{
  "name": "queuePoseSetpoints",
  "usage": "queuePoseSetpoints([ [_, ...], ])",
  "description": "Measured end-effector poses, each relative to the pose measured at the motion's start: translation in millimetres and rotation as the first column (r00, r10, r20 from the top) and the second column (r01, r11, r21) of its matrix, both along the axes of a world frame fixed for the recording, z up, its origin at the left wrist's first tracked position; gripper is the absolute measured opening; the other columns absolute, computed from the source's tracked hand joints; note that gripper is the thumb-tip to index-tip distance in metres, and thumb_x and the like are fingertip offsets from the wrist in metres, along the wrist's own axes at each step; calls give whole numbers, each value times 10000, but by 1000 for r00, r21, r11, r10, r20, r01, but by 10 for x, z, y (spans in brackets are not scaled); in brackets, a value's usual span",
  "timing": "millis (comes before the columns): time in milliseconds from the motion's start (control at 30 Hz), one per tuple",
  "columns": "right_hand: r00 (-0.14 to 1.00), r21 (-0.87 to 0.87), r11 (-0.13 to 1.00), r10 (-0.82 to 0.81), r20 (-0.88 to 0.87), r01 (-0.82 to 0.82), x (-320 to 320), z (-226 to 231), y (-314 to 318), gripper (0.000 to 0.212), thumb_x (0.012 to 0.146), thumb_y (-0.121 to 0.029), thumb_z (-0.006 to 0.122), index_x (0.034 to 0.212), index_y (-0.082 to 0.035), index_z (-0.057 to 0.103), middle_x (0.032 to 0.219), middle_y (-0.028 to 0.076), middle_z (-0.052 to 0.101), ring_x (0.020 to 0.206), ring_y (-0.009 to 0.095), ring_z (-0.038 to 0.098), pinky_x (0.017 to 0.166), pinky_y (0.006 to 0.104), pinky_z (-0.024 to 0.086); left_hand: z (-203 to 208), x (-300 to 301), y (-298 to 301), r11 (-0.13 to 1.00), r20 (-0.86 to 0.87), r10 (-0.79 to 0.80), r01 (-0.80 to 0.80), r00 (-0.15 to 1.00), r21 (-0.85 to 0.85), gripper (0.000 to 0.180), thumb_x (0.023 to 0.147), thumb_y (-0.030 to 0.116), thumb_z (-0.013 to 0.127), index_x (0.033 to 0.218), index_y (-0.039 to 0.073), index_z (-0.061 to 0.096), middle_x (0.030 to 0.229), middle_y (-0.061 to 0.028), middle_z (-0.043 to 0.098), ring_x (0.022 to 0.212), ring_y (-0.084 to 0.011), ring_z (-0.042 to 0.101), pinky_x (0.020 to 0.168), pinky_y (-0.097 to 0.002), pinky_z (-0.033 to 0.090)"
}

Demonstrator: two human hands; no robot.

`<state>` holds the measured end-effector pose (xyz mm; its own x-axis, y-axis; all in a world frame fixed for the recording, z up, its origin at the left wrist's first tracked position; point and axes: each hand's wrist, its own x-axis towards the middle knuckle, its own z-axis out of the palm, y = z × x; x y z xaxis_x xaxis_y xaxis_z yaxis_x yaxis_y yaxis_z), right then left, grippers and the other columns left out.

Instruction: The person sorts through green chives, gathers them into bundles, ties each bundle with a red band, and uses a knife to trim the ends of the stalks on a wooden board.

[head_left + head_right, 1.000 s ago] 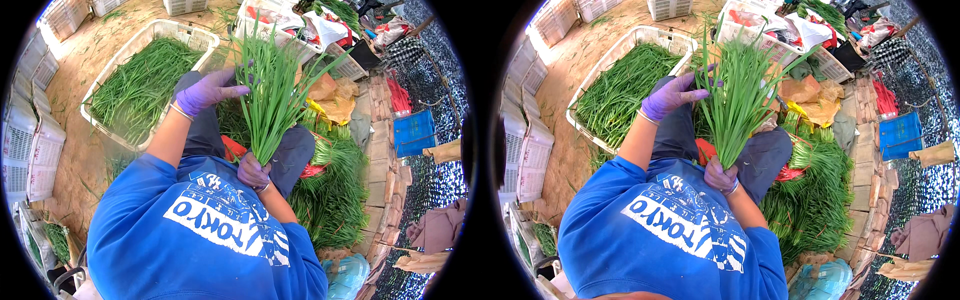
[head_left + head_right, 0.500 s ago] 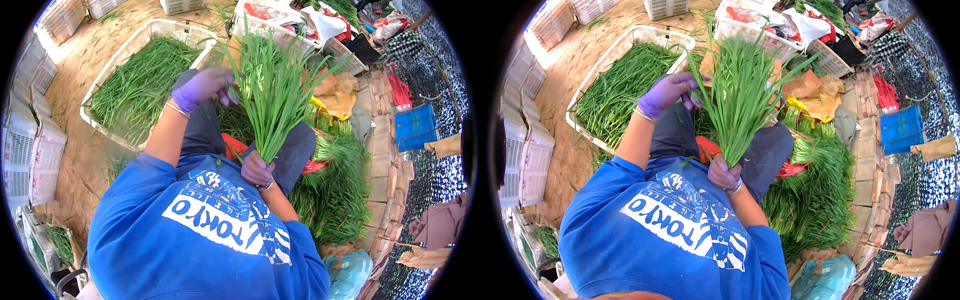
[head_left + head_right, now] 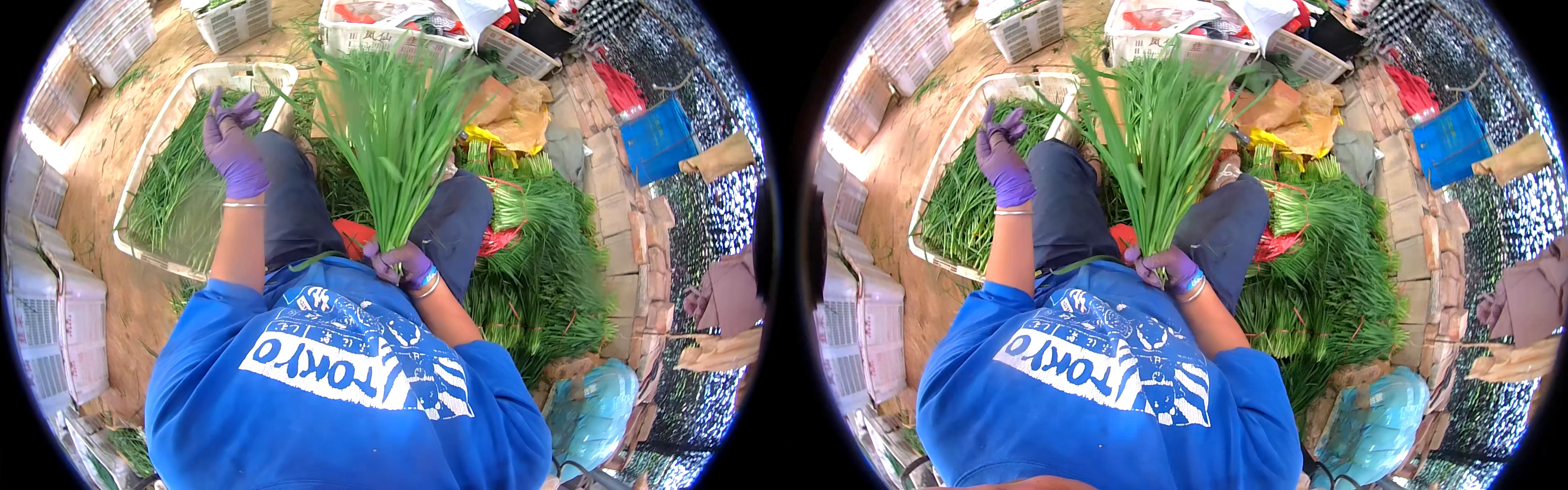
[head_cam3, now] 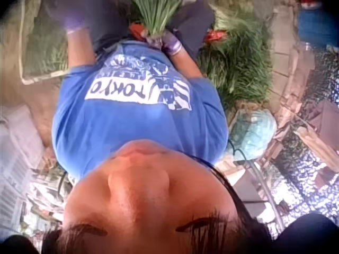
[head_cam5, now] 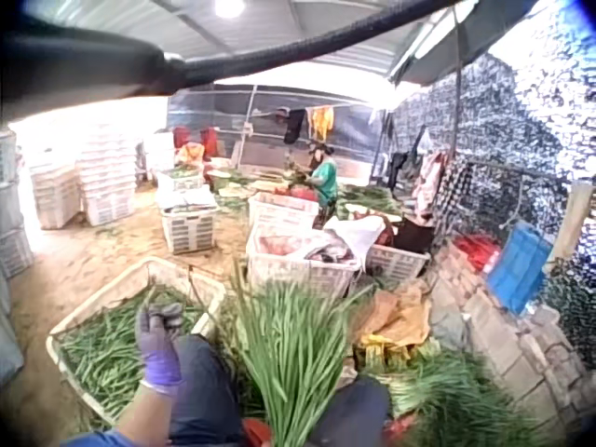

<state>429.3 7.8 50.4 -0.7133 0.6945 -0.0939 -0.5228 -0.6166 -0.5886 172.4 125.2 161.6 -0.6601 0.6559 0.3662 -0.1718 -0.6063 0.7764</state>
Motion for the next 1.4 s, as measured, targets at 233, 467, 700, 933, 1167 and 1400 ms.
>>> queuePoseSetpoints([
  [233, 966, -9, 994, -107, 235, 112, -95, -17, 115, 313, 684, -67, 605, 973, 33, 536, 633, 107, 537, 453, 132, 477, 420, 222, 378, 376, 275, -269, 953, -464, 35, 109, 885, 281, 333, 878, -5, 363, 1197, 5, 457, 1181, -153, 501, 900, -181, 557, 776, -281, 462],
  [467, 956, 43, 998, -63, 288, 53, -135, 24, 105, 329, 682, -68, 628, 980, 38, 534, 661, 109, 564, 500, 134, 515, 453, 218, 409, 635, 499, -632, 818, -709, -455, 567, 539, -93, 238, 811, -10, 506, 1033, 12, 589, 1090, -111, 565, 894, -151, 556, 741, -266, 473],
  [700, 931, 214, 977, -64, 360, -15, -178, -15, 105, 334, 686, -67, 637, 981, 53, 536, 696, 118, 587, 541, 128, 540, 488, 218, 436, 169, 572, -301, 821, -525, -565, 369, 636, -437, 867, 704, 297, 694, 1351, 39, 178, 1197, -142, 496, 1029, -217, 515, 894, -298, 377],
  [933, 920, 270, 963, -99, 378, -7, -200, -78, 91, 290, 716, -45, 621, 979, 52, 548, 720, 122, 595, 583, 133, 562, 507, 216, 445, 148, 588, -267, 622, -324, -768, 522, 553, -584, 607, 700, 235, 682, 1211, 22, 433, 870, -62, 602, 502, -89, 489, 456, -234, 416],
  [1167, 890, 243, 968, -158, 427, 55, -219, -107, 93, 289, 728, -51, 610, 999, 31, 552, 737, 89, 599, 578, 121, 562, 515, 221, 453, 170, 504, -189, 734, -264, -666, 551, 698, -397, 661, 722, 187, 667, 1279, 28, 349, 1103, -142, 538, 967, -173, 535, 790, -294, 449],
  [1400, 873, 203, 975, -177, 455, 92, -205, -208, 123, 343, 729, -46, 614, 1058, 14, 536, 792, 82, 603, 592, 121, 568, 532, 226, 462, 244, 313, -68, 897, -131, -422, 393, 897, -204, 657, 788, 139, 603, 1322, 12, 243, 1181, -157, 466, 997, -197, 524, 842, -295, 439],
])
